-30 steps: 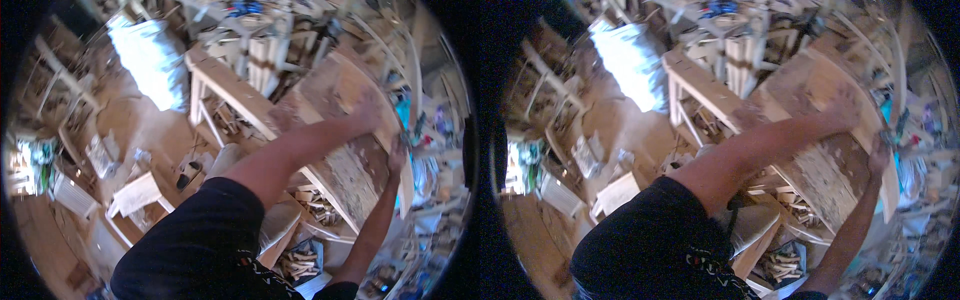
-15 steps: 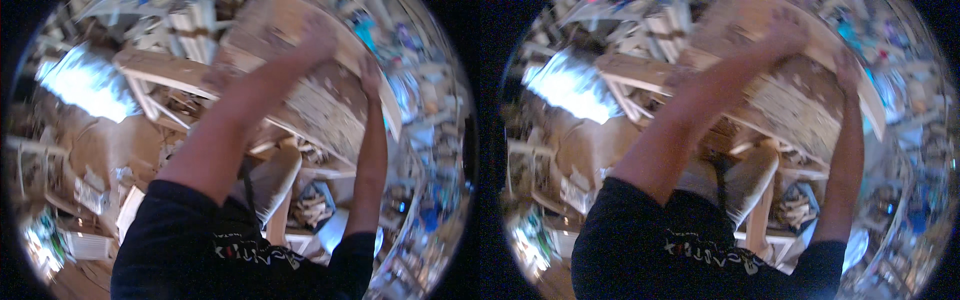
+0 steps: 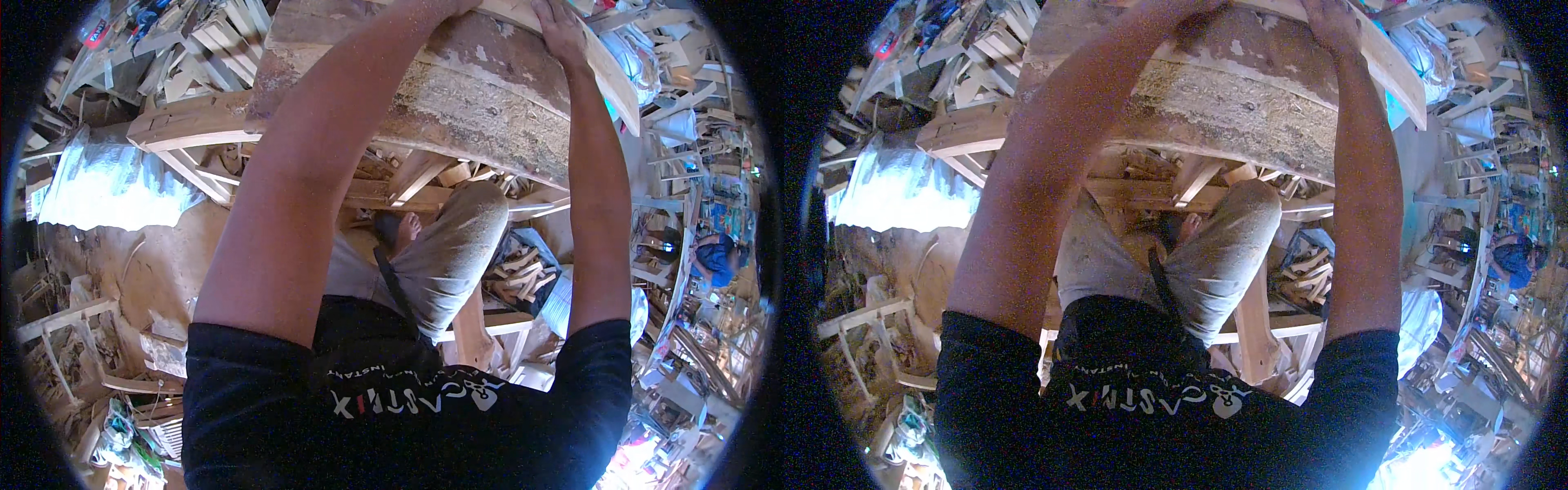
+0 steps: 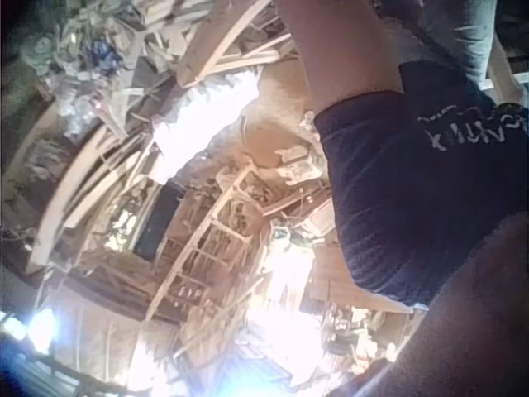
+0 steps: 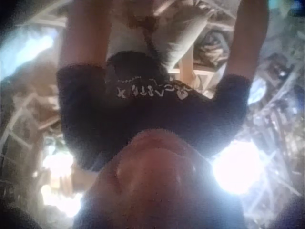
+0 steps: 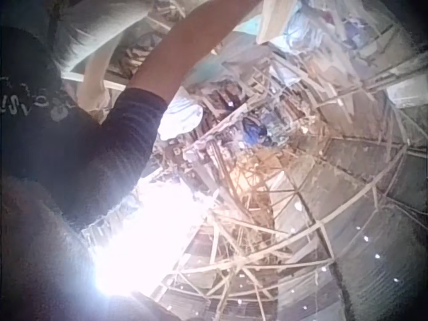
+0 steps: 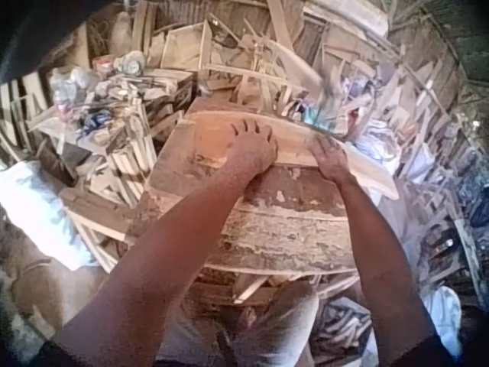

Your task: The person uses a jigsaw to cut a curved shape out of a wooden board, then continues to use the saw to cut smaller wooden pieces.

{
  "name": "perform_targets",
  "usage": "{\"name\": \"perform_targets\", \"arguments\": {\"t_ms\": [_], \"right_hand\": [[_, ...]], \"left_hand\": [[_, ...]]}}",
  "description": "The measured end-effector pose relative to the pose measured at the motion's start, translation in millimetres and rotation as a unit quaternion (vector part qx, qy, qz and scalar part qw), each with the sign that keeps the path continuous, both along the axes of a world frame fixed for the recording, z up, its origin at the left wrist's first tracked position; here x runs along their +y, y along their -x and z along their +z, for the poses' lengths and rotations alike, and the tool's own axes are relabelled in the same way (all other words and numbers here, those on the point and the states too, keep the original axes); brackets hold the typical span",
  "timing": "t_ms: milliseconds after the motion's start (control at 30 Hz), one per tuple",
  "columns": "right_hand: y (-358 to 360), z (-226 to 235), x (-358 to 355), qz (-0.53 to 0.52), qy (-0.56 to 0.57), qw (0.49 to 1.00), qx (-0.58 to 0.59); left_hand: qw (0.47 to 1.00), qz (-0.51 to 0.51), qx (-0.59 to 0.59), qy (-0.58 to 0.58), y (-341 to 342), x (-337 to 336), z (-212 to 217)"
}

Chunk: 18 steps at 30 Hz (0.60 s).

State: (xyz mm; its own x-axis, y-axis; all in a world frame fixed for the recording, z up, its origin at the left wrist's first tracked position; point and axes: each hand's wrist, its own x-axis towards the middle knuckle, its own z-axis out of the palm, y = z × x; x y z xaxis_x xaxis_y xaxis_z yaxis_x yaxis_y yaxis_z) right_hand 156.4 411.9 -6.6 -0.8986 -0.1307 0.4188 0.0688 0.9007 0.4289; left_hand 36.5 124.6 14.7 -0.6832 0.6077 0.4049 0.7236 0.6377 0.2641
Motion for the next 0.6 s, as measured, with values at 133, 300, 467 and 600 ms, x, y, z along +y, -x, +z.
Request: {"name": "perform_targets", "arguments": {"t_ms": [133, 300, 467, 600], "right_hand": [[4.8, -2.4, 1.0, 0.027, -0.034, 0.999, 0.029], [9.0, -6.2, 6.9, 0.016, -0.023, 0.999, 0.023], [19.8, 2.1, -23.2, -0.077, 0.237, 0.968, 0.025], [5.2, 2.7, -0.3, -0.079, 0.066, 0.994, -0.017]], "left_hand": [[1.000, -0.002, 0.000, 0.027, 6.3, 1.9, -1.5], [0.997, 0.000, 0.006, 0.072, 8.2, 0.6, 3.4], [0.997, 0.014, 0.007, 0.077, 11.5, -6.5, 0.7], [0.994, -0.025, -0.109, -0.005, -8.0, -11.1, 20.0]]}}
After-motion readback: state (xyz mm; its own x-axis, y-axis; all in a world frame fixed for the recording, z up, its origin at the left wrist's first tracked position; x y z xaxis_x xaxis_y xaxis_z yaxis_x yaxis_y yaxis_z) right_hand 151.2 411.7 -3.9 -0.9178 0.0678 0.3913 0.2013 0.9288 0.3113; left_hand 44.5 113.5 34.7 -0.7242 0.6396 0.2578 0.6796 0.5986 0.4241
